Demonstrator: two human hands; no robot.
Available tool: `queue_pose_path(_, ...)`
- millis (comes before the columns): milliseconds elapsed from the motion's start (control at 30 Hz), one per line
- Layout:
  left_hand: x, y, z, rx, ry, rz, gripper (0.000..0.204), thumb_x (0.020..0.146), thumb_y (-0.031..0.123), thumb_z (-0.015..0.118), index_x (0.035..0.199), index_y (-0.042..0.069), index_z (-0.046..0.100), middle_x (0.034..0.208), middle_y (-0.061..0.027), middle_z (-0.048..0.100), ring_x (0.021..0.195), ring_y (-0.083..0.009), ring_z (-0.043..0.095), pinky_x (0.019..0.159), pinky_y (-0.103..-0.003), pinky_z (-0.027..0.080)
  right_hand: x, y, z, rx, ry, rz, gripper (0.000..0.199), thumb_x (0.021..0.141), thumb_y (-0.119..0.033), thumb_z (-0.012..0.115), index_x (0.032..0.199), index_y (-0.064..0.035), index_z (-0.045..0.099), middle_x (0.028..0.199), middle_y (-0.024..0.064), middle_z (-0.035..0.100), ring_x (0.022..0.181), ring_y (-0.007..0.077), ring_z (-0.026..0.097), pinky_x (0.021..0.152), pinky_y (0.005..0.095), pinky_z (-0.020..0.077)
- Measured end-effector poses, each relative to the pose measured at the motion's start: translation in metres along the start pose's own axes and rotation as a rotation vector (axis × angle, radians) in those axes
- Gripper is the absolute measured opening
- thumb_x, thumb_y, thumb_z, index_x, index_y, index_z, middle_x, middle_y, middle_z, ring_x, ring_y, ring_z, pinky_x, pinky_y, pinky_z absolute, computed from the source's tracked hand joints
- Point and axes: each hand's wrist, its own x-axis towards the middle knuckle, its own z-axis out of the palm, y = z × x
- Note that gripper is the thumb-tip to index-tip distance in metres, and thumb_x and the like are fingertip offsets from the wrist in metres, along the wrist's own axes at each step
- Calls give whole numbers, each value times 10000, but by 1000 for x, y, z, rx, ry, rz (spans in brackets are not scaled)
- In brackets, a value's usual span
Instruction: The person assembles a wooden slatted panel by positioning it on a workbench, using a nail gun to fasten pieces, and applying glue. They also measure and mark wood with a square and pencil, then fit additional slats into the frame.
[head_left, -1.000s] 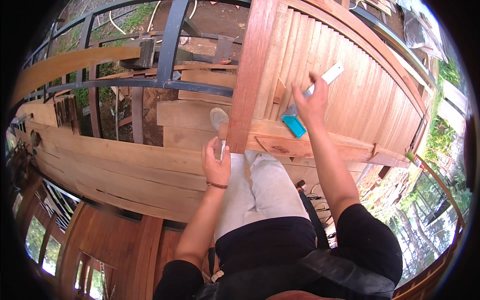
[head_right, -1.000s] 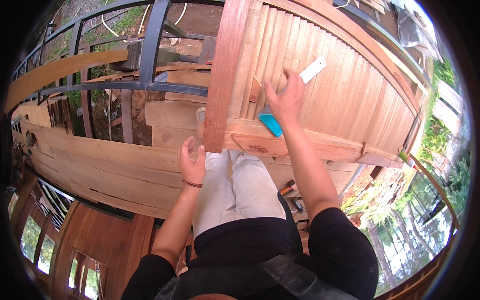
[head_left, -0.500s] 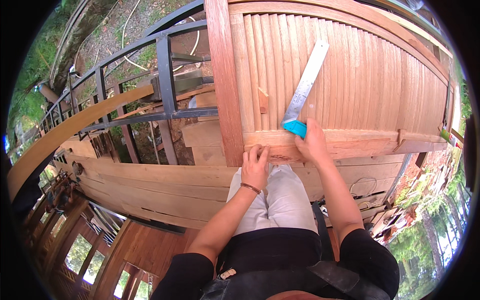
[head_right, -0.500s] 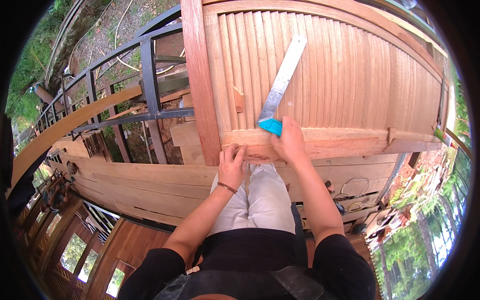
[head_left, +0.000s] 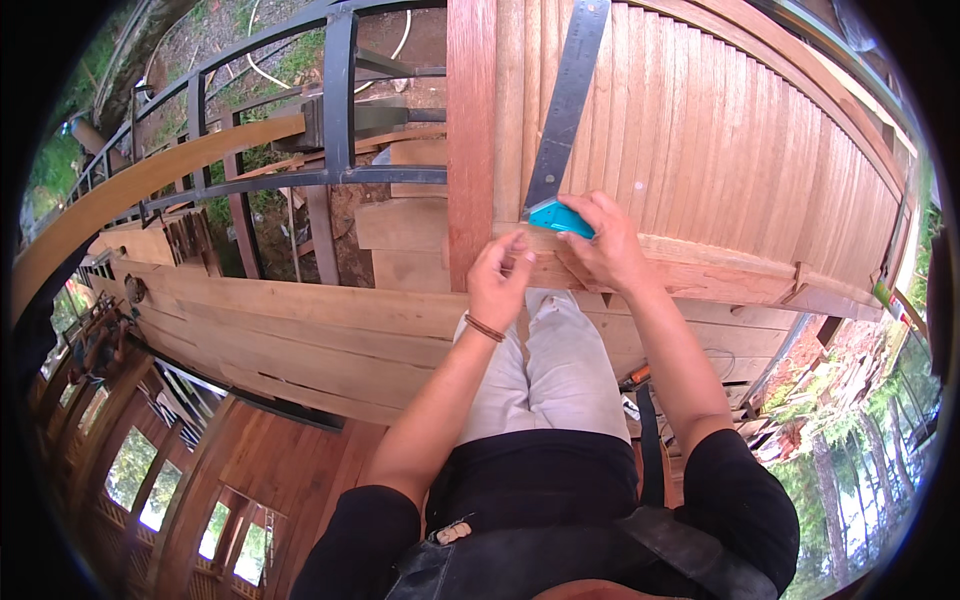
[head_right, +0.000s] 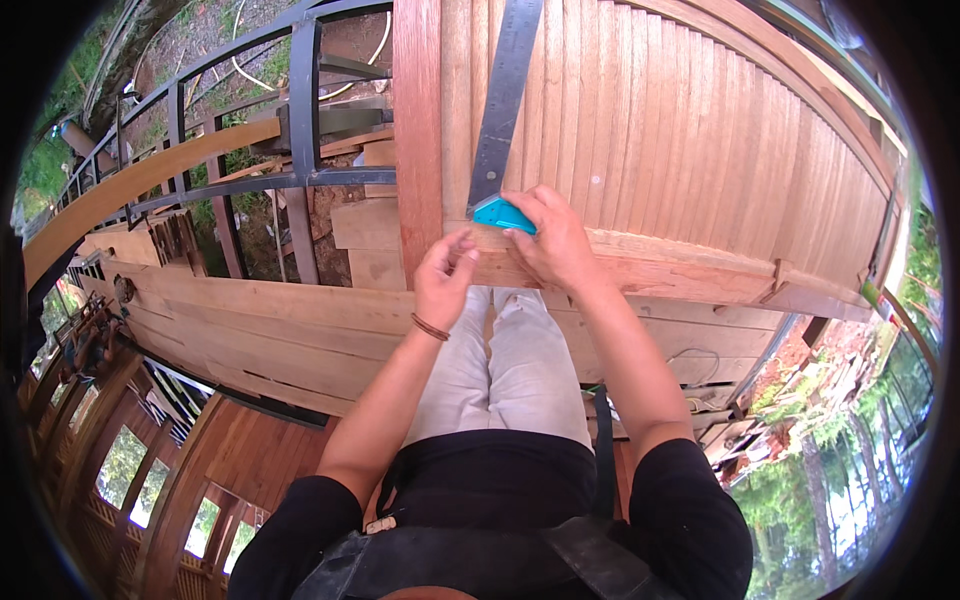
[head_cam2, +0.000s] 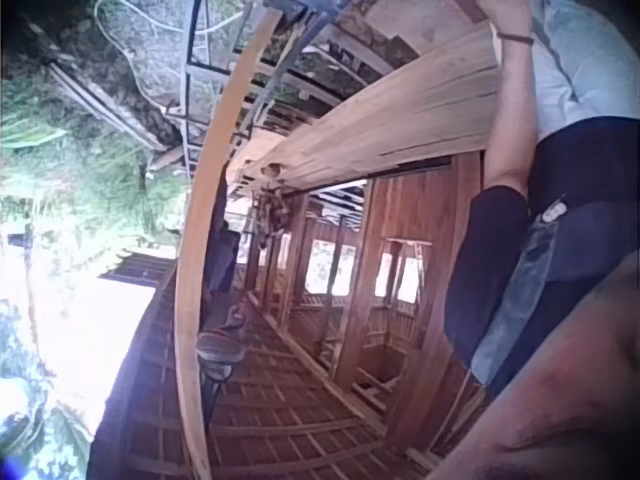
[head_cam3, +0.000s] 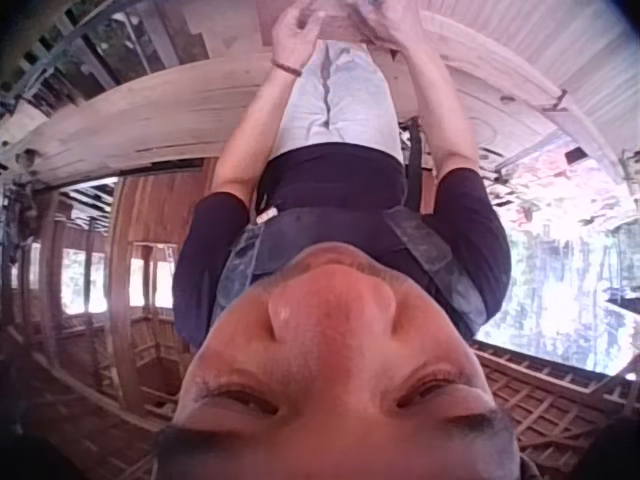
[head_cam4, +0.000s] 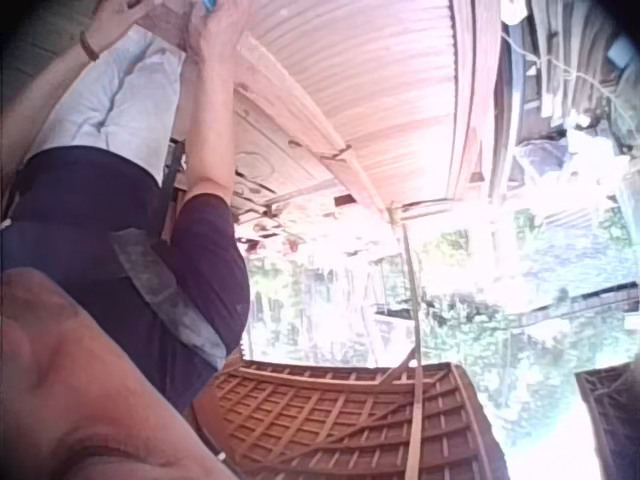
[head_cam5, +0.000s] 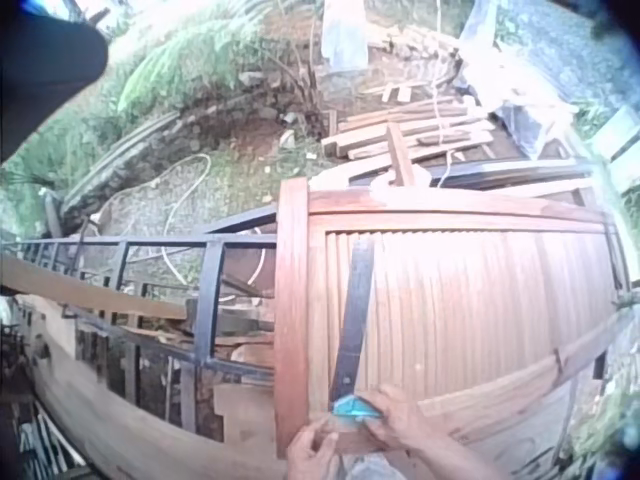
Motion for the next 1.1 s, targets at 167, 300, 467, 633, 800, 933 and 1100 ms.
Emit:
queue_pose_path(167, -1, -3, -16, -462, -198, -229, 274, 923, 76, 586, 1171, -39, 570, 903, -57, 651, 789, -89, 617, 670, -232, 518, -28, -14, 26, -27, -117, -27, 416, 715, -82, 727, 1115, -86, 614, 955, 94, 588, 949, 291, 550, 848, 392, 422)
queue_pose_path(300, -55, -12, 10, -475, -236, -324, 259, 911, 47, 594, 1149, -56, 579, 931, -65, 659, 823, -95, 629, 713, -240, 529, -60, -29, 1, -215, -203, 107, 249, 738, -156, 736, 966, -73, 680, 954, 76, 632, 951, 282, 545, 852, 389, 417)
queue_pose_path(467, -62, -16, 8, -517, -205, -326, 238, 893, 37, 618, 1117, -42, 618, 922, -51, 678, 817, -84, 641, 724, -222, 520, -67, -31, 18, 96, -186, 590, 211, 773, -171, 722, 930, -38, 678, 859, 102, 648, 847, 269, 576, 742, 358, 466)
queue_pose_path(633, -25, -16, -23, -444, -269, -238, 224, 900, 51, 617, 1103, -44, 612, 964, -55, 666, 842, -102, 632, 759, -241, 522, -31, -27, 43, 85, -64, 341, 210, 786, -178, 722, 880, -9, 641, 778, 114, 635, 718, 235, 596, 671, 338, 478)
queue_pose_path(800, 6, -12, -51, -332, 43, -64, 228, 889, 93, 642, 1076, -37, 634, 915, -51, 681, 822, -83, 619, 749, -232, 493, 0, -36, 43, 147, -75, 484, 211, 781, -174, 719, 833, -7, 600, 791, 127, 643, 752, 267, 613, 693, 372, 478)
queue_pose_path(933, 8, -53, -86, 41, 355, -134, 244, 906, 110, 618, 1102, -33, 637, 923, -73, 686, 851, -112, 629, 789, -245, 491, -2, -17, 41, 15, 10, 467, 194, 768, -161, 719, 837, -19, 606, 826, 148, 649, 804, 320, 618, 701, 390, 477)
queue_pose_path(1100, -29, -65, -82, -169, 185, -484, 286, 923, 117, 595, 1137, -72, 611, 1001, -94, 667, 882, -142, 639, 794, -259, 519, -8, -13, 49, -27, -2, 497, 193, 765, -171, 716, 841, -26, 614, 839, 144, 648, 833, 325, 608, 719, 406, 472)
